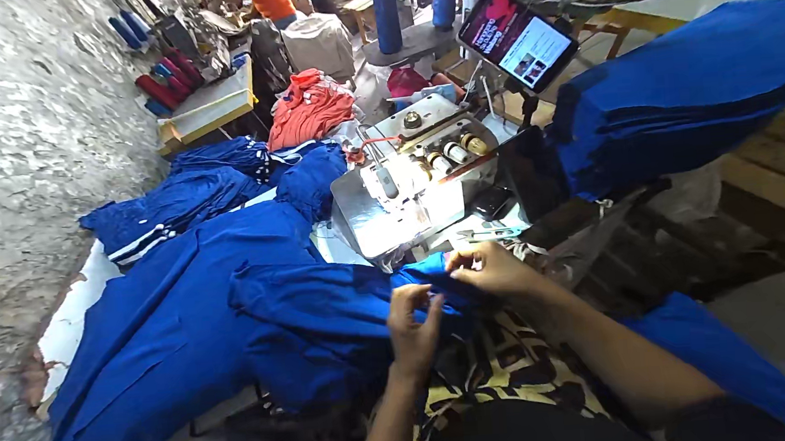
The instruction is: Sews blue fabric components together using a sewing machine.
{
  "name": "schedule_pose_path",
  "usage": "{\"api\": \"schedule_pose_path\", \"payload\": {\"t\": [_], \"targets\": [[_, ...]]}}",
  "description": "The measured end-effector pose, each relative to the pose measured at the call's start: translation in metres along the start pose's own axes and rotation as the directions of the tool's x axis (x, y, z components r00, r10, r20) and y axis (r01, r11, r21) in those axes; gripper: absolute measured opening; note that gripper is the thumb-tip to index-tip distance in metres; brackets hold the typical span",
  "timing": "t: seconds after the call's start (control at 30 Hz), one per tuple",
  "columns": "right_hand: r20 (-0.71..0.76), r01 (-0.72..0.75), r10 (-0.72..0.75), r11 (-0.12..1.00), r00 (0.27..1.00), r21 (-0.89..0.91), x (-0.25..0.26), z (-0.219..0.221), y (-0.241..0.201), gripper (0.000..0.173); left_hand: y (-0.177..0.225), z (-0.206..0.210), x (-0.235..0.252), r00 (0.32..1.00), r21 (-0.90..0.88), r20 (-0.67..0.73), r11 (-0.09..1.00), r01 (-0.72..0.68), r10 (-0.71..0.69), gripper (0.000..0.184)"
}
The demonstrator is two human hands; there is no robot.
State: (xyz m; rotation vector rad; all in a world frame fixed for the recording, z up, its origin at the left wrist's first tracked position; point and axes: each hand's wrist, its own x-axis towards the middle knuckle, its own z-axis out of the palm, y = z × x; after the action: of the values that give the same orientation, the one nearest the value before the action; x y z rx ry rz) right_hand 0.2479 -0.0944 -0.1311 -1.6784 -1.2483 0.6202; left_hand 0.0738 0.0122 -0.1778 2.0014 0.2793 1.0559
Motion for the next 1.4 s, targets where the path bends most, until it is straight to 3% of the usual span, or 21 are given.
{"api": "schedule_pose_path", "payload": {"t": [0.07,0.13,0.27,0.37,0.43,0.5,0.6,0.63,0.7,0.77,0.8,0.83,0.87,0.9,0.93,1.0,1.03,1.17,1.3,1.4], "targets": [[0.077,0.005,-0.013,0.994,0.997,0.109,-0.005,0.009,-0.008,0.013,0.000,0.023,-0.007,0.983,-0.150,0.024,0.972,0.181,-0.180,0.040],[0.059,0.026,-0.032,0.995,0.998,0.098,-0.008,0.013,-0.006,0.012,-0.003,0.033,-0.007,0.959,-0.206,0.025,0.937,0.282,-0.283,0.034],[-0.232,0.111,-0.087,0.990,0.969,0.092,-0.013,-0.012,0.005,0.013,-0.005,0.026,-0.005,0.964,-0.210,0.058,0.941,0.266,-0.260,0.018],[-0.324,0.109,-0.034,0.970,0.945,0.217,-0.028,-0.040,0.019,0.010,-0.002,0.016,-0.008,0.929,-0.228,0.044,0.901,0.368,-0.368,0.015],[-0.295,0.086,-0.030,0.980,0.955,0.181,-0.035,-0.038,0.027,0.011,-0.004,0.020,-0.009,0.926,-0.196,0.044,0.906,0.375,-0.374,0.018],[-0.215,0.120,-0.091,0.985,0.972,0.123,-0.038,-0.024,0.029,0.015,-0.009,0.029,-0.011,0.953,-0.148,0.098,0.943,0.299,-0.287,0.030],[0.155,0.235,-0.257,0.961,0.954,0.147,-0.055,-0.036,0.031,0.019,-0.015,0.032,-0.008,0.972,-0.066,0.102,0.974,0.219,-0.211,0.035],[0.298,0.196,-0.214,0.977,0.930,0.090,-0.060,-0.049,0.034,0.018,-0.014,0.030,-0.006,0.964,-0.053,0.096,0.966,0.255,-0.249,0.035],[0.450,-0.058,0.178,0.962,0.875,-0.268,-0.069,-0.068,0.041,0.015,-0.013,0.023,-0.006,0.929,-0.068,0.092,0.929,0.364,-0.357,0.033],[0.279,-0.373,0.662,0.665,0.695,-0.647,-0.070,-0.063,0.051,0.024,-0.015,0.017,-0.007,0.908,-0.099,0.091,0.903,0.418,-0.410,0.028],[0.147,-0.470,0.775,0.510,0.614,-0.720,-0.069,-0.056,0.051,0.030,-0.017,0.017,-0.008,0.907,-0.106,0.085,0.901,0.421,-0.413,0.026],[0.077,-0.508,0.775,0.482,0.627,-0.713,-0.070,-0.052,0.047,0.033,-0.019,0.018,-0.009,0.912,-0.105,0.074,0.906,0.410,-0.404,0.025],[0.067,-0.477,0.673,0.588,0.737,-0.654,-0.070,-0.049,0.042,0.032,-0.021,0.020,-0.010,0.920,-0.100,0.061,0.915,0.392,-0.387,0.023],[0.053,-0.380,0.487,0.741,0.872,-0.553,-0.068,-0.042,0.036,0.030,-0.023,0.022,-0.011,0.928,-0.093,0.053,0.924,0.371,-0.368,0.022],[-0.020,-0.253,0.275,0.853,0.961,-0.457,-0.063,-0.030,0.033,0.030,-0.024,0.023,-0.012,0.937,-0.086,0.044,0.933,0.349,-0.347,0.021],[-0.190,-0.094,0.010,0.895,0.982,-0.435,-0.042,-0.005,0.023,0.032,-0.026,0.023,-0.011,0.950,-0.068,0.034,0.947,0.313,-0.311,0.018],[-0.191,-0.089,-0.002,0.881,0.982,-0.465,-0.031,0.002,0.020,0.035,-0.027,0.023,-0.012,0.954,-0.056,0.034,0.952,0.300,-0.298,0.018],[-0.093,-0.257,0.246,0.809,0.965,-0.529,-0.007,0.017,0.010,0.039,-0.029,0.019,-0.017,0.980,0.042,0.035,0.980,0.193,-0.194,0.016],[-0.050,-0.464,0.527,0.694,0.849,-0.551,0.002,0.018,-0.011,0.048,-0.028,0.024,-0.024,0.997,0.136,0.040,0.989,0.062,-0.068,0.016],[0.023,-0.401,0.495,0.730,0.869,-0.553,0.002,0.020,-0.005,0.040,-0.027,0.030,-0.024,0.998,0.150,0.049,0.988,0.038,-0.046,0.015]]}}
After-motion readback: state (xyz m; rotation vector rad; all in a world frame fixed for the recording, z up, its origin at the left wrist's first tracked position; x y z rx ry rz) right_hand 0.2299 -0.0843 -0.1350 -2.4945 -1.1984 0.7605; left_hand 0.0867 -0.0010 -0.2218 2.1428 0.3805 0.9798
